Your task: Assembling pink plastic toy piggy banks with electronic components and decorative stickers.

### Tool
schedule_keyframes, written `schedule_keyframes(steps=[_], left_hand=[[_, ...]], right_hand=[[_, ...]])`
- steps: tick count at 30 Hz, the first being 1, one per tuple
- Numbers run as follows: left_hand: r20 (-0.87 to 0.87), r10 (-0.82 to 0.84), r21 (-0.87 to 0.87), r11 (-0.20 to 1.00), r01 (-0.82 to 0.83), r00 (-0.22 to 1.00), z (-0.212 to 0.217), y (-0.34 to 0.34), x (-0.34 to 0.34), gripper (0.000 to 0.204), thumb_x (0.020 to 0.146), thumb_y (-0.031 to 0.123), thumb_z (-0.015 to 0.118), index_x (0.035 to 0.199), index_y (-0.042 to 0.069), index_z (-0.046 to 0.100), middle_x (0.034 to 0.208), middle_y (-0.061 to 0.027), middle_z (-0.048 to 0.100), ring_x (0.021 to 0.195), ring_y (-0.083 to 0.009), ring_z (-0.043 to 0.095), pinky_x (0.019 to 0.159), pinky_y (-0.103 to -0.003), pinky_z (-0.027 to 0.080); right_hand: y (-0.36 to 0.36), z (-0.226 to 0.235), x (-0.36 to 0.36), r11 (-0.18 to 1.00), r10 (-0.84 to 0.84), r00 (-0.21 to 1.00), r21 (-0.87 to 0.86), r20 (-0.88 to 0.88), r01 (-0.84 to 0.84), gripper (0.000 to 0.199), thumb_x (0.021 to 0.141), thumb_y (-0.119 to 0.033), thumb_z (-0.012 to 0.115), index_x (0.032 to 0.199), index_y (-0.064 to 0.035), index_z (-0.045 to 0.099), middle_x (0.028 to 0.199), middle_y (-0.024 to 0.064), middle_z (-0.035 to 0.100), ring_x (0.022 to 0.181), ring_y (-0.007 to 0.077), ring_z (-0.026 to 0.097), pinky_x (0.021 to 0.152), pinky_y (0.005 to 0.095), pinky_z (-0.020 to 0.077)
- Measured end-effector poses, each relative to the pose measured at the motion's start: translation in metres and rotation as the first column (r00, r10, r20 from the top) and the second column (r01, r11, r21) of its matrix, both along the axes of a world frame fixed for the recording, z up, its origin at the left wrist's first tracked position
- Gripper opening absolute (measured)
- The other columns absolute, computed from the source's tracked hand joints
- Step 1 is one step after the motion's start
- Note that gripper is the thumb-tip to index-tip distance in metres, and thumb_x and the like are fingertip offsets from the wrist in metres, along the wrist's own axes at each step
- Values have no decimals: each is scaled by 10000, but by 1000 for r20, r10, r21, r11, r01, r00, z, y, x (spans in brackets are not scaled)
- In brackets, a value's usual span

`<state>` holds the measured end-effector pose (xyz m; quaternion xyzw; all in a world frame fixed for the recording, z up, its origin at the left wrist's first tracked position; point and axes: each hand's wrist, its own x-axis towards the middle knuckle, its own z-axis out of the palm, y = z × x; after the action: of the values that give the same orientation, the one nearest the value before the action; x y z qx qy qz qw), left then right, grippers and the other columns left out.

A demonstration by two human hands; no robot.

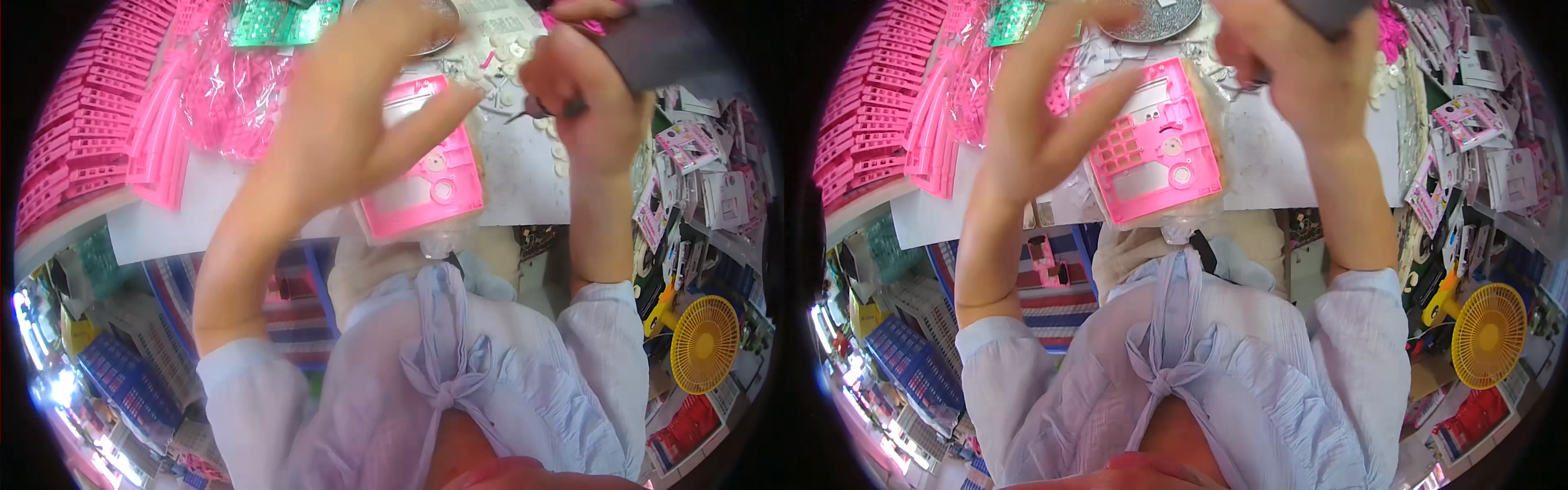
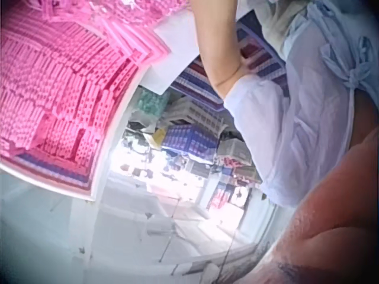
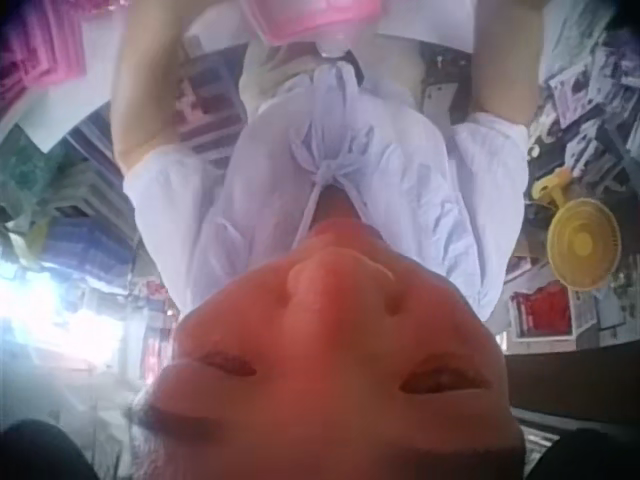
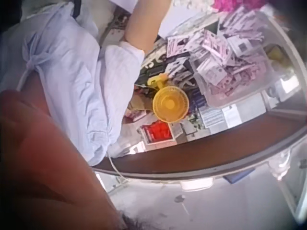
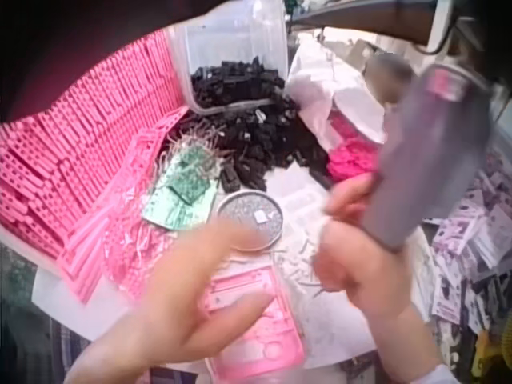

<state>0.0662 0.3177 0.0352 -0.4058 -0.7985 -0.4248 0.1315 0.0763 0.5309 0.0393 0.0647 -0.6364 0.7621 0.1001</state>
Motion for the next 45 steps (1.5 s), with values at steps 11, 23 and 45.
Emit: schedule_keyframes(steps=[11, 23, 45], left_hand=[[-135, -14, -490, 870, -54, 991, -102, -10, 62, 311, 809, 152, 719, 1118, 116, 727, 1132, 18, 678, 1086, -182, 617, 1136, -561, 300], [-123, 140, -625, 758, -186, 983, -90, 3, 81, 401, 834, 147, 615, 1229, 118, 679, 1184, 24, 651, 1108, -162, 604, 1178, -597, 171], [-124, 17, -487, 870, -76, 992, -104, -6, 48, 259, 804, 108, 675, 1057, 128, 730, 1061, 14, 671, 1041, -146, 626, 1154, -546, 254]], right_hand=[[19, -37, -10, 968, 223, 964, -88, -146, -237, 261, 889, -48, 592, 1106, -3, 454, 517, 42, 449, 371, 124, 394, 385, 289, 369], [19, -44, -16, 962, 244, 961, -91, -128, -256, 299, 873, -81, 657, 1073, 3, 452, 518, 49, 475, 371, 127, 418, 394, 281, 390], [-3, -43, 3, 860, 497, 855, -46, -152, -508, 294, 986, -144, 532, 1260, -50, 484, 622, -15, 423, 486, 81, 374, 515, 278, 380]])
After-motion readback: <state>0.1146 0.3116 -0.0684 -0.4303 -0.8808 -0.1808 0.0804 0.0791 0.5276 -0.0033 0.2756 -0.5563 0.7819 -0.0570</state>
